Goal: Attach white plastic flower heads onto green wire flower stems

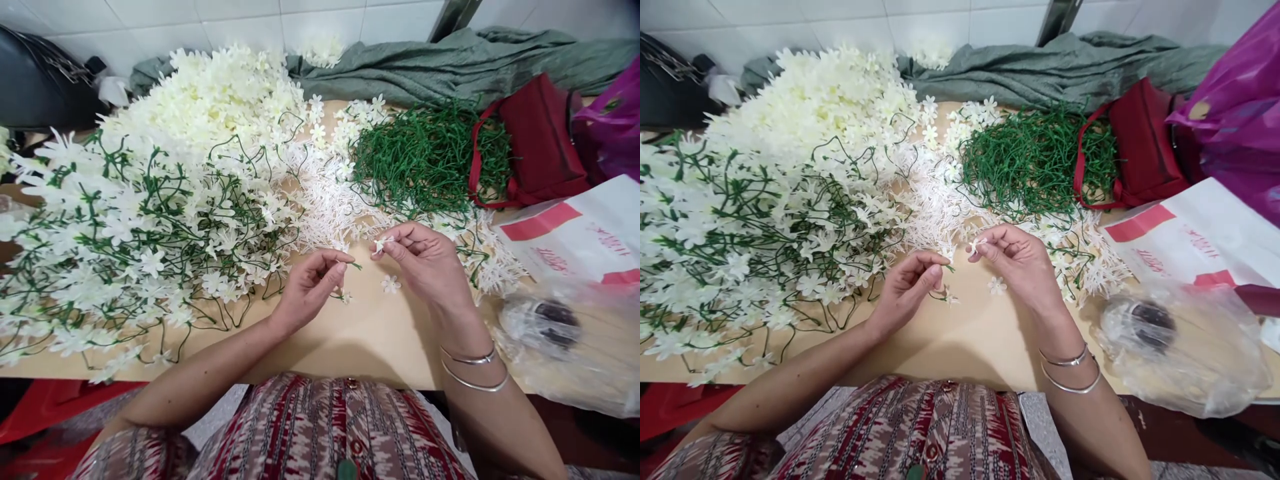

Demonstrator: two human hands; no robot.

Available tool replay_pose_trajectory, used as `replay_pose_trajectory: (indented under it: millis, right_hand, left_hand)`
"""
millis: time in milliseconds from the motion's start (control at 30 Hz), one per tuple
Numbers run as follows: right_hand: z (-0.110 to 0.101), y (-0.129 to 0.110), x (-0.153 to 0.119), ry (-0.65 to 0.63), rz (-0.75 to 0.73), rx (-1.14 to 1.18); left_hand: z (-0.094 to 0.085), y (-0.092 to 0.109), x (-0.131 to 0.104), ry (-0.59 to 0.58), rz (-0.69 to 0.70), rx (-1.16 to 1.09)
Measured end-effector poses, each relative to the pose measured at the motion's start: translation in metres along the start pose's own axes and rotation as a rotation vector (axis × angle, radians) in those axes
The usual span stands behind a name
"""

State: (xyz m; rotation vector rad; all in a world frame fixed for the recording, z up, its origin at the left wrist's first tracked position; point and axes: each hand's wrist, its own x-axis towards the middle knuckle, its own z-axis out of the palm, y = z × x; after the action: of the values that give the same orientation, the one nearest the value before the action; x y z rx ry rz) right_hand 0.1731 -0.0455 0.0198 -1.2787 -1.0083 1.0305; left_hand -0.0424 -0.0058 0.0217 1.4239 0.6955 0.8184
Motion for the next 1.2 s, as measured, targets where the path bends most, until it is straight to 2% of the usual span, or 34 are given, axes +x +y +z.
replay_pose_trajectory:
  millis: [200,400,667,900,1200]
  right_hand:
    - [0.007,-0.004,-0.004,-0.134,0.033,0.025]
    - [0.016,-0.009,-0.006,-0.160,0.055,0.043]
    - [0.019,-0.011,-0.008,-0.181,0.110,0.024]
    - [0.021,-0.008,-0.009,-0.181,0.134,-0.027]
    - [0.021,-0.001,-0.007,-0.198,0.199,-0.027]
  left_hand:
    - [0.000,0.003,0.002,0.095,-0.072,0.018]
    - [0.001,0.003,0.003,0.118,-0.080,0.014]
    - [0.004,-0.002,0.002,0.044,-0.085,-0.058]
    - [0.007,-0.014,0.001,0.047,-0.069,-0.099]
    - [0.007,-0.016,0.001,0.042,-0.042,-0.066]
